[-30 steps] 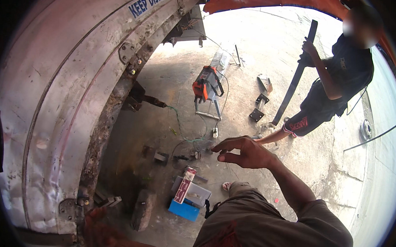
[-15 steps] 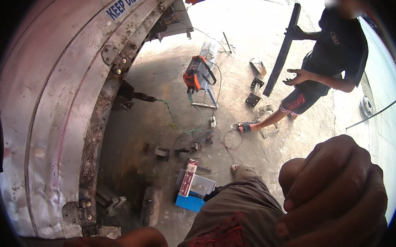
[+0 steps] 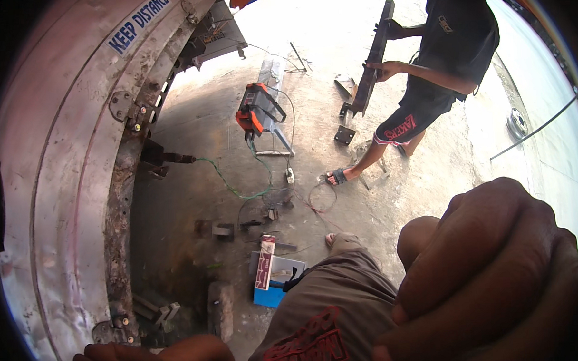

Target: The person welds a metal frame attached to a large vehicle using a welding torch. They then move a welding machine and a metal bar with a coworker, positioning the bar under the vehicle.

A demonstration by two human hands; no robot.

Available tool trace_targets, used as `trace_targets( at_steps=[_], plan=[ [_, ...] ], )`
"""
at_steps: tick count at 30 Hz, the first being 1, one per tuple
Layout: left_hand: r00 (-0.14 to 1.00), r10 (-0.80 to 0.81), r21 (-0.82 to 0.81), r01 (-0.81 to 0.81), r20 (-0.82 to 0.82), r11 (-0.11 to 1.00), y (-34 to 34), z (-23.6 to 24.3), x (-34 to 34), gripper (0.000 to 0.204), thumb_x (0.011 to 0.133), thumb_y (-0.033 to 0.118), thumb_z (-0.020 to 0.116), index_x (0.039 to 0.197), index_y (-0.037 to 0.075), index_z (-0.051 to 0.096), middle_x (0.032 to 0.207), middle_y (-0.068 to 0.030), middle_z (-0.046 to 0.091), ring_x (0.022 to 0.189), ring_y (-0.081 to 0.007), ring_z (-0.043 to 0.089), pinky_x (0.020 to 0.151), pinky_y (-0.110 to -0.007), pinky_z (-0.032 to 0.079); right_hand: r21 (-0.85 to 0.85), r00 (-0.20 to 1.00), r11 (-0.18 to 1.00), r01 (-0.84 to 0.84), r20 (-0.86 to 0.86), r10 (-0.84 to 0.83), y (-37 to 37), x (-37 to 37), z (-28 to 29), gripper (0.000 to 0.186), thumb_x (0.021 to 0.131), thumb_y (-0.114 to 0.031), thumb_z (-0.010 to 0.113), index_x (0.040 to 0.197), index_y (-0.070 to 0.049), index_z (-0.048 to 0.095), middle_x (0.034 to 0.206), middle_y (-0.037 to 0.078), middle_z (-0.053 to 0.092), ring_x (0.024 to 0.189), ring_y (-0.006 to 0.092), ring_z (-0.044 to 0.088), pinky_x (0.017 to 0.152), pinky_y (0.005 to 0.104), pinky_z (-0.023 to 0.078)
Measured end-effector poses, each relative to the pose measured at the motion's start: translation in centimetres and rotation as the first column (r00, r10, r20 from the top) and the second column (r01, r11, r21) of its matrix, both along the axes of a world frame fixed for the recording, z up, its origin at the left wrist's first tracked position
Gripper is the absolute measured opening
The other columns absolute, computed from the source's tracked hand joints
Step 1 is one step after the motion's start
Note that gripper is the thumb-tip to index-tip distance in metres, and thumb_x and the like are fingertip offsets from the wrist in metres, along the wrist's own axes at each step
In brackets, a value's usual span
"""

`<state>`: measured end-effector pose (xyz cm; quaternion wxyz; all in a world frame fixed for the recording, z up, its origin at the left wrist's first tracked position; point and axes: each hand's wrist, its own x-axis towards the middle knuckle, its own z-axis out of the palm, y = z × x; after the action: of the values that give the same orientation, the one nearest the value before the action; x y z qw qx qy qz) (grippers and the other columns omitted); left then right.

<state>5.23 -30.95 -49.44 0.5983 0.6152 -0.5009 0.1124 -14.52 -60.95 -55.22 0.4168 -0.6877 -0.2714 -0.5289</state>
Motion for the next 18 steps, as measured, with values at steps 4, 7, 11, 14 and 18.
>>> trace_targets(
  at_steps=[4, 7, 11, 14, 18],
  plan=[
    [0.997, -0.072, -0.181, 0.077, 0.036, 0.98, -2.1, -1.9, 1.6, 0.016, 0.095, 0.004, 0.067, 0.101, 0.009, 0.053, 0.089, -0.0042, 0.059, 0.074, -0.0164, 0.06, 0.062, -0.033, 0.053, -0.038, 1.0, 0.999, -0.004, 0.01, 0.005, -1.0, -0.1, 1.1, 0.009, 0.089, -0.004, 0.076, 0.096, -0.009, 0.077, 0.073, 0.0, 0.073, 0.059, 0.0079, 0.065, 0.058, 0.0221, 0.049],
    [0.996, -0.084, -0.222, 0.089, 0.033, 0.971, -3.4, -2.3, 2.6, 0.015, 0.095, 0.002, 0.065, 0.103, 0.008, 0.053, 0.089, -0.0037, 0.059, 0.074, -0.0156, 0.059, 0.063, -0.032, 0.053, -0.052, 1.0, 0.999, 0.014, 0.013, -0.014, -1.7, -1.0, 1.7, 0.008, 0.09, -0.004, 0.076, 0.097, -0.008, 0.076, 0.073, 0.0, 0.073, 0.06, 0.0084, 0.065, 0.057, 0.0225, 0.049],
    [0.996, -0.074, -0.279, 0.087, 0.056, 0.956, -4.4, -2.4, 2.9, 0.015, 0.096, 0.0, 0.064, 0.105, 0.007, 0.053, 0.09, -0.003, 0.059, 0.074, -0.0145, 0.059, 0.064, -0.03, 0.053, -0.063, 0.999, 0.997, 0.036, 0.033, -0.033, -2.6, -1.5, 1.9, 0.009, 0.091, -0.004, 0.076, 0.099, -0.007, 0.076, 0.074, 0.001, 0.073, 0.06, 0.009, 0.066, 0.057, 0.0229, 0.05],
    [0.996, -0.045, -0.313, 0.068, 0.079, 0.947, -4.2, -2.0, 2.8, 0.016, 0.096, -0.001, 0.062, 0.107, 0.006, 0.053, 0.09, -0.0025, 0.059, 0.075, -0.0136, 0.059, 0.066, -0.029, 0.053, -0.055, 0.999, 0.998, 0.03, 0.041, -0.027, -2.7, -1.4, 1.6, 0.009, 0.091, -0.004, 0.075, 0.1, -0.006, 0.076, 0.074, 0.001, 0.073, 0.06, 0.0095, 0.066, 0.057, 0.0233, 0.05],
    [0.988, 0.025, -0.39, 0.037, 0.154, 0.92, -2.9, -0.1, 2.1, 0.017, 0.097, -0.003, 0.06, 0.11, 0.004, 0.054, 0.09, -0.0018, 0.059, 0.075, -0.0125, 0.059, 0.067, -0.027, 0.053, -0.026, 0.998, 1.0, -0.004, 0.062, 0.006, -2.6, -0.1, 0.9, 0.009, 0.092, -0.005, 0.075, 0.101, -0.005, 0.075, 0.074, 0.002, 0.073, 0.06, 0.0102, 0.067, 0.056, 0.0238, 0.051]
  ],
)
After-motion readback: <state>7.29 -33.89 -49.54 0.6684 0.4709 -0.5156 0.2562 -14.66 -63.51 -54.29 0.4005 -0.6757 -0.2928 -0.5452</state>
